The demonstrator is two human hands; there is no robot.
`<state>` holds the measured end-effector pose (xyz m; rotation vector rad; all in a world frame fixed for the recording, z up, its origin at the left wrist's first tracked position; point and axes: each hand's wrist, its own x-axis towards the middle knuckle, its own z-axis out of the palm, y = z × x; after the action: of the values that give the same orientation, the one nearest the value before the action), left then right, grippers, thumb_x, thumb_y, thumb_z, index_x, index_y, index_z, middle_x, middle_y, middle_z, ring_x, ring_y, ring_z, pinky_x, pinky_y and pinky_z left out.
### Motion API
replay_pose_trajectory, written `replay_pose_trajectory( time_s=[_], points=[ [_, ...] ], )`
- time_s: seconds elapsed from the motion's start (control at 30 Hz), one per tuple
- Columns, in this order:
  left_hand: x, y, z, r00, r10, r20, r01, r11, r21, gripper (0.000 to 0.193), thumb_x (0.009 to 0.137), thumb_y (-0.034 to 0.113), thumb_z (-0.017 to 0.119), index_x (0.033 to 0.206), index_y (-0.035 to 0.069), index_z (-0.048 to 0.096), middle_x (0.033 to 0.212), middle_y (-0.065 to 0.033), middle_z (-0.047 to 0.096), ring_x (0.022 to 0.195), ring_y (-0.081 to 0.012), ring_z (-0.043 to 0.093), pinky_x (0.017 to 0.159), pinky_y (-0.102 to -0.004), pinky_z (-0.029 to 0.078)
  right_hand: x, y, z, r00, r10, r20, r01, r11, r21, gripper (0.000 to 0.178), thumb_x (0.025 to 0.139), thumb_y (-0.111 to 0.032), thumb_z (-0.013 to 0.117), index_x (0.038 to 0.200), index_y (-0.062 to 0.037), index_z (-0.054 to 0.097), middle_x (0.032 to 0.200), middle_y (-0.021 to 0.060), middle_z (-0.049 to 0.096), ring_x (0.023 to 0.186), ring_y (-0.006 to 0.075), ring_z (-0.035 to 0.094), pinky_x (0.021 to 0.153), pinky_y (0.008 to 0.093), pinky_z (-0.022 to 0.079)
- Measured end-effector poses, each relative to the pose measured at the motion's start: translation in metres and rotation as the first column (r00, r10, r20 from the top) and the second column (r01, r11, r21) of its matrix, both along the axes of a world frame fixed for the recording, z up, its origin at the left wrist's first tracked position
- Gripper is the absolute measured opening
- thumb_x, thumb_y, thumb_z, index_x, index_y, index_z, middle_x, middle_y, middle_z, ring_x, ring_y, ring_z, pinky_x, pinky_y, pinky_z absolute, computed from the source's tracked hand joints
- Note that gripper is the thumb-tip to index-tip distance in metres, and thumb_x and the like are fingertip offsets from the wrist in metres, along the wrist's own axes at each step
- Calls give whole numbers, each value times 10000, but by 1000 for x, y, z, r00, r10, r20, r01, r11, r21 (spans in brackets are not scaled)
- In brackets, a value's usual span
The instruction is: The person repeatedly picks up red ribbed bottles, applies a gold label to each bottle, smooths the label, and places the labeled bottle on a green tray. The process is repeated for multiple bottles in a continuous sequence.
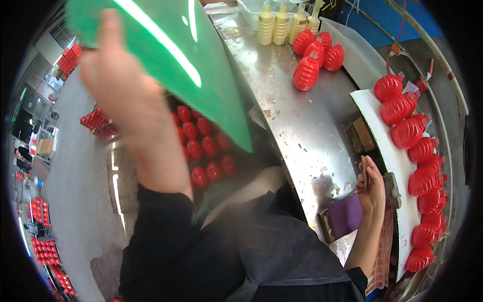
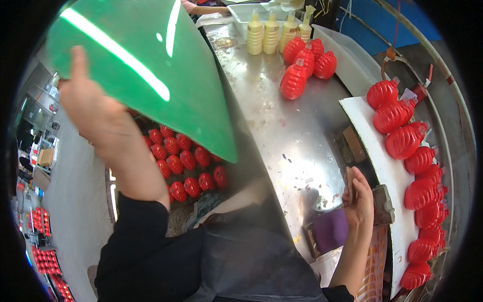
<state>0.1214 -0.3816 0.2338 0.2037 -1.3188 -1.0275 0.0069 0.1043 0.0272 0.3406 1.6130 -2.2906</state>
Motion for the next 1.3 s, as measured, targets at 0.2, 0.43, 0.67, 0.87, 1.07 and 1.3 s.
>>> replay_pose_trajectory(
  time_s=[0.2,0.43,0.67,0.87,1.07,1.3],
  points=[
    [123,-137,62,884,136,-447,112,868,484,388,1073,253,631,1266,-77,698,1142,-174,731,937,-188,714,889,-304,582,-21,-1,-6,999,40,4,-40,997,-61,406,1011,-151,646,1415,-123,643,1184,29,705,724,74,600,609,201,448],
    [289,-266,-46,817,392,-423,-54,783,619,430,1091,295,579,1324,-58,657,1228,-168,691,1028,-224,677,952,-350,549,-55,-15,-13,998,66,17,-66,998,-4,398,1030,-162,639,1426,-121,646,1172,18,729,774,84,628,652,199,520],
    [409,-305,-224,775,596,-211,-218,566,795,473,1108,337,528,1383,-38,615,1314,-163,652,1120,-259,641,1016,-396,515,-77,-19,-16,994,113,12,-113,993,15,442,1036,-167,671,1472,-127,616,1222,31,722,783,87,637,654,208,519],
    [452,-291,-354,759,645,-88,-242,404,882,510,1123,373,483,1432,-22,580,1388,-158,618,1199,-289,609,1071,-436,487,-88,-6,-21,993,111,51,-115,990,86,442,1051,-173,655,1487,-134,597,1254,33,707,784,80,626,637,205,515],
    [442,-285,-432,795,603,-71,-175,340,924,548,1138,409,439,1482,-5,545,1462,-154,584,1278,-320,578,1126,-475,459,-96,-3,-30,993,49,105,-63,989,136,406,1061,-176,645,1465,-138,626,1230,34,727,770,85,643,638,195,537],
    [411,-285,-490,857,491,-156,-32,353,935,593,1156,451,387,1540,14,503,1548,-148,544,1370,-355,541,1189,-522,425,-81,1,-38,988,-32,150,3,982,188,405,1057,-169,643,1461,-144,636,1224,23,731,772,86,639,641,206,539]
  ],
)
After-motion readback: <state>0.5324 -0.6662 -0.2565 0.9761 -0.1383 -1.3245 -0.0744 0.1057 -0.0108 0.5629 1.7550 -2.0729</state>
